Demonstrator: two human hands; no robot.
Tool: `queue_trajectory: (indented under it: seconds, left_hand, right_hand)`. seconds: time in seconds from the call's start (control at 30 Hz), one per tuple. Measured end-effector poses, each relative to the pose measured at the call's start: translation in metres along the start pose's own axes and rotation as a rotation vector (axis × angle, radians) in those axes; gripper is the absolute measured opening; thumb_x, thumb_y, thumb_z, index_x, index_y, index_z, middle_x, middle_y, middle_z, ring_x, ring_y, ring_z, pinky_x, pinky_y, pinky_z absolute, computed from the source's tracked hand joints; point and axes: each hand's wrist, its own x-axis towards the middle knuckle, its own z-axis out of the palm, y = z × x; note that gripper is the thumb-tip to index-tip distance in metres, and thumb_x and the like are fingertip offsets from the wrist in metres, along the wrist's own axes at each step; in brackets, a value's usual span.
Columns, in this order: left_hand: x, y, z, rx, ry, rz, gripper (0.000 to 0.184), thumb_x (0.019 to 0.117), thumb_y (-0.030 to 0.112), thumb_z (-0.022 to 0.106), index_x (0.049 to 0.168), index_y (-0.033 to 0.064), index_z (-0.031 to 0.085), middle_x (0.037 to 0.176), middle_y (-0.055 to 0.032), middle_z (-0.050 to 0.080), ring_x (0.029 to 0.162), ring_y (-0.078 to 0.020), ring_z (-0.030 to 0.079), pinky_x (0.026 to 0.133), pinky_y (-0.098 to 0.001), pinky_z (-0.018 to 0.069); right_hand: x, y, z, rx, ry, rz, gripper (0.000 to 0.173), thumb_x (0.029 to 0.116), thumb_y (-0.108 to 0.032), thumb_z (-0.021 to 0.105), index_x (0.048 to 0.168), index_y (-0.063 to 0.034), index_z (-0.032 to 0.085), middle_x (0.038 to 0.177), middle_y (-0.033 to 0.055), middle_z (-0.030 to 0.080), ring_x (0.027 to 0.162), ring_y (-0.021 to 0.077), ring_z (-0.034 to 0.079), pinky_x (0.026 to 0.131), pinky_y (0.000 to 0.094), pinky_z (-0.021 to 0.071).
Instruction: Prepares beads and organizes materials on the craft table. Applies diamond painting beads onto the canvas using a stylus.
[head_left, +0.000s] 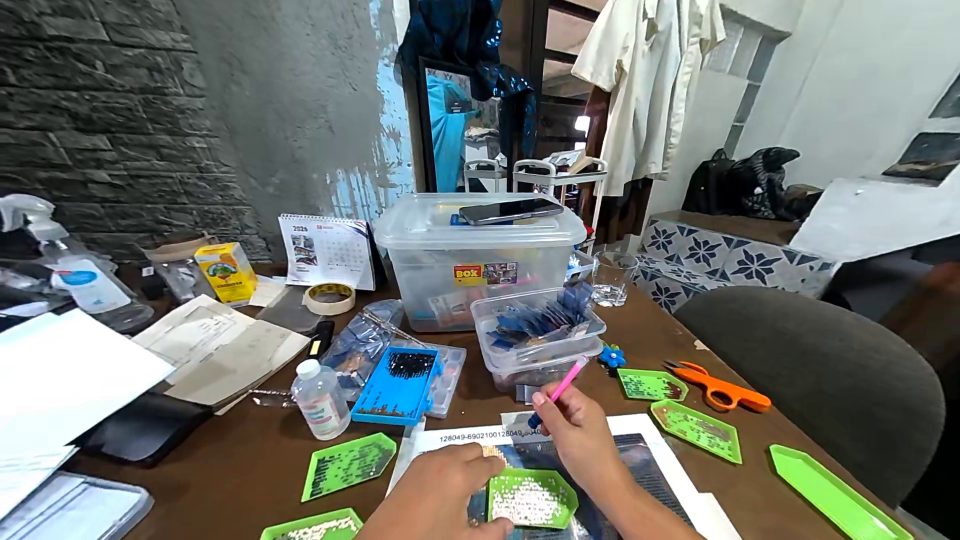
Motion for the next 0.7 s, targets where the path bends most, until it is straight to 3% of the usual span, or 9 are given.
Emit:
queue_trajectory:
  seconds: [0.27,0.7]
  left_hand:
    - [0.0009,-0.0014,0.0016,0.002,0.020,0.008,0.046,0.0897,0.037,0.073,0.120,0.0024,0.074,0.089,-0.0160,0.069,0.077,-0.0314,0.068,0.070,-0.0490,0.0569]
    - [0.0014,-0.0028,0.0021,0.010,0.006,0.012,0.047,0.0903,0.038,0.073,0.121,0.0024,0.073,0.090,-0.0160,0.069,0.078,-0.0310,0.068,0.071,-0.0481,0.0570]
  right_hand:
    - [-0.0024,0.0077,0.0028,-0.102,-0.079,-0.136,0.018,0.0990,-0.017,0.058,0.089,-0.0053,0.067,0.068,-0.0076,0.057,0.058,-0.0051,0.051,0.056,0.0130,0.0426]
    - [-0.0017,0.0085,0.0030,-0.143,-0.116,-0.138,0.018,0.0996,-0.017,0.057,0.091,-0.0049,0.067,0.068,-0.0071,0.057,0.058,-0.0048,0.050,0.055,0.0128,0.0417]
